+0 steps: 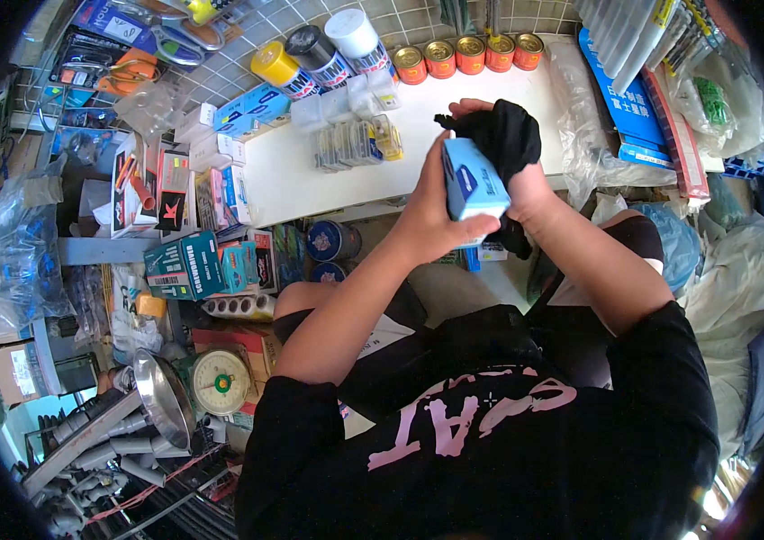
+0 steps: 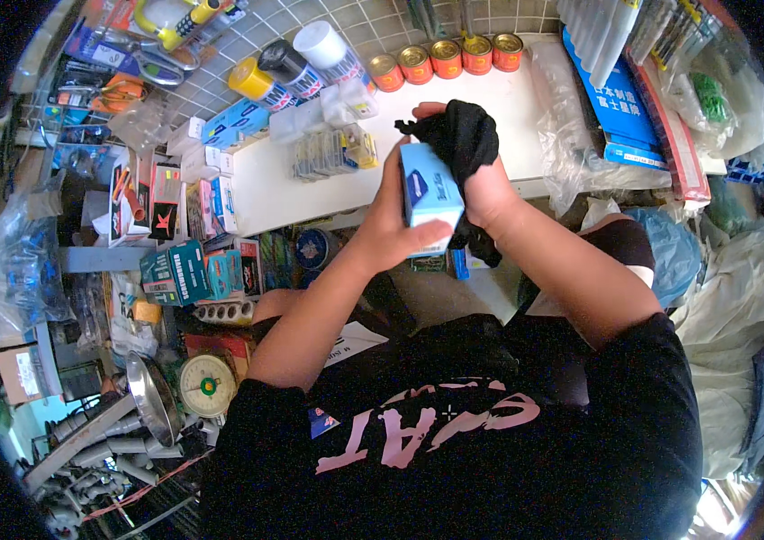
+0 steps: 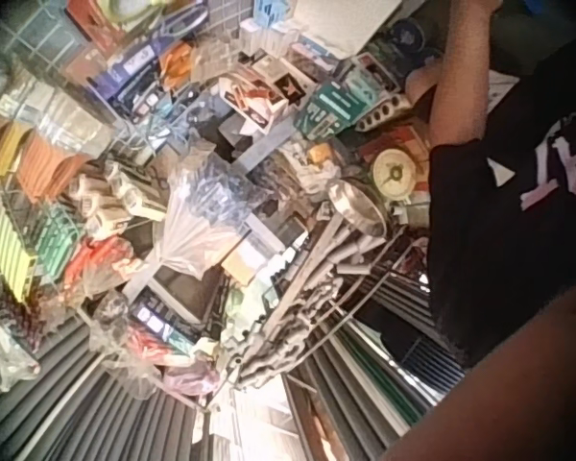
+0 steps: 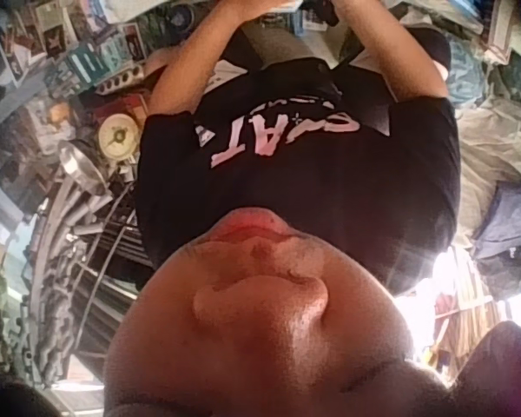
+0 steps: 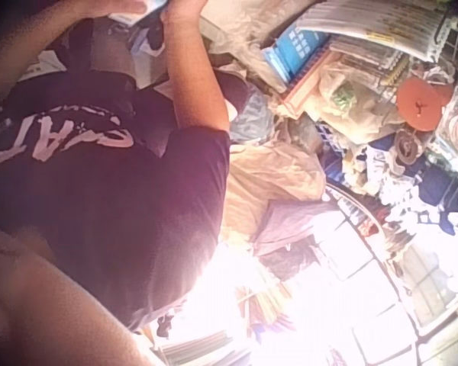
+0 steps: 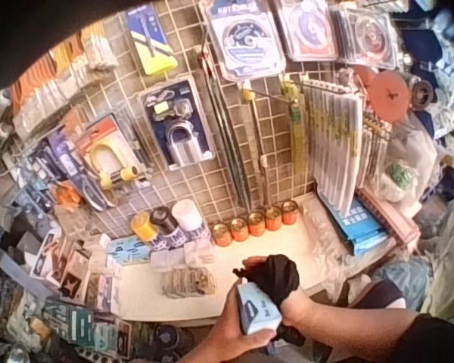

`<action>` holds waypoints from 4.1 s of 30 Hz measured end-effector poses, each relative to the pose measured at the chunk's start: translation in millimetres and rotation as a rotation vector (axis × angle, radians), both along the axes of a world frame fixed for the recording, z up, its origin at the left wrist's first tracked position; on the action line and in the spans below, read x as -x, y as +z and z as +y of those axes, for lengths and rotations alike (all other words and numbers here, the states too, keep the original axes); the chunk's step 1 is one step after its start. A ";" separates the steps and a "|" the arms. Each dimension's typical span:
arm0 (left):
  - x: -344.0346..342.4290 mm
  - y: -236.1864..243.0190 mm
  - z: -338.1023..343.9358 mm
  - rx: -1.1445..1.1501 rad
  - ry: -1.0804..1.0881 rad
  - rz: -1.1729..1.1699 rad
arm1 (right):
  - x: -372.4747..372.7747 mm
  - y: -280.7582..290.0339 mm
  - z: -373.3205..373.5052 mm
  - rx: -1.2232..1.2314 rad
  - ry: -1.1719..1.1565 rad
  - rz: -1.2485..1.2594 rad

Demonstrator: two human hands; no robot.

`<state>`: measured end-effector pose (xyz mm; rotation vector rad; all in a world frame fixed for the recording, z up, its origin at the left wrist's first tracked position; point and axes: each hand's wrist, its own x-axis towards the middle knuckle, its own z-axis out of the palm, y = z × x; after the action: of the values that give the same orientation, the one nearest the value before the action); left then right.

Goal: Inspecting and organizing small boxes and a cloth on a hardware store counter.

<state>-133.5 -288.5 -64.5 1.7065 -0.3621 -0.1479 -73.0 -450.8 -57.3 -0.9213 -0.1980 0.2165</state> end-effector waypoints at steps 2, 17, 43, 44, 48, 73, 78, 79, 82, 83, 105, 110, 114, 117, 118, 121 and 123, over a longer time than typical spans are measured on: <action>9.0 4.1 -1.6 -0.149 0.003 -0.229 | -0.8 -12.9 0.9 -0.085 0.003 0.257; -21.7 4.9 10.1 0.194 0.115 0.010 | 6.2 15.5 4.4 -0.263 -0.049 -0.022; 2.9 -2.1 -10.2 0.855 0.092 0.319 | -34.4 54.1 -25.9 0.766 -0.121 -0.580; 3.3 -4.3 -12.4 0.856 0.094 0.318 | -32.7 58.6 -25.2 0.496 -0.077 -0.492; 8.8 -8.0 -27.0 0.942 0.064 0.441 | -15.0 86.0 -30.0 0.150 -0.259 -0.571; 1.0 12.3 -8.9 0.833 0.084 0.288 | 21.8 49.7 -14.3 0.627 0.002 -0.963; 6.5 1.1 -14.4 0.788 0.026 0.354 | 15.6 37.2 -13.2 0.647 -0.186 -0.888; 7.3 5.1 -13.2 0.819 0.002 0.321 | 14.1 38.1 -13.6 0.669 -0.187 -0.870; 4.9 13.3 -6.9 0.869 0.001 0.276 | 9.8 40.3 -13.5 0.742 -0.267 -0.809; 3.9 13.9 -4.1 0.894 0.033 0.249 | 6.1 36.5 -12.8 0.777 -0.259 -0.840; 6.7 9.8 -9.4 0.701 0.088 0.102 | 18.6 15.9 2.9 0.573 -0.273 -0.685; 1.7 20.8 10.6 0.771 0.133 0.189 | 31.0 11.8 1.7 0.392 -0.067 -0.685; 3.0 13.6 5.4 0.859 0.097 0.297 | 38.4 20.9 -1.7 0.396 -0.047 -0.756; 8.2 0.5 -9.2 0.888 0.046 0.347 | 37.4 21.5 -4.2 0.593 -0.140 -0.932; 9.6 2.9 -17.1 0.747 0.128 0.340 | 34.8 20.1 -6.8 0.596 -0.133 -0.933; 3.0 -7.4 2.5 0.719 -0.141 0.334 | 27.8 20.3 -10.5 0.686 -0.222 -1.012; 11.1 -1.8 7.5 0.678 -0.149 0.357 | 14.2 20.3 -15.1 0.730 -0.234 -1.104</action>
<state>-144.6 -281.0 -66.3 0.9594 -0.2332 -0.3869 -87.2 -465.8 -36.9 -1.7116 -1.0713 -0.5041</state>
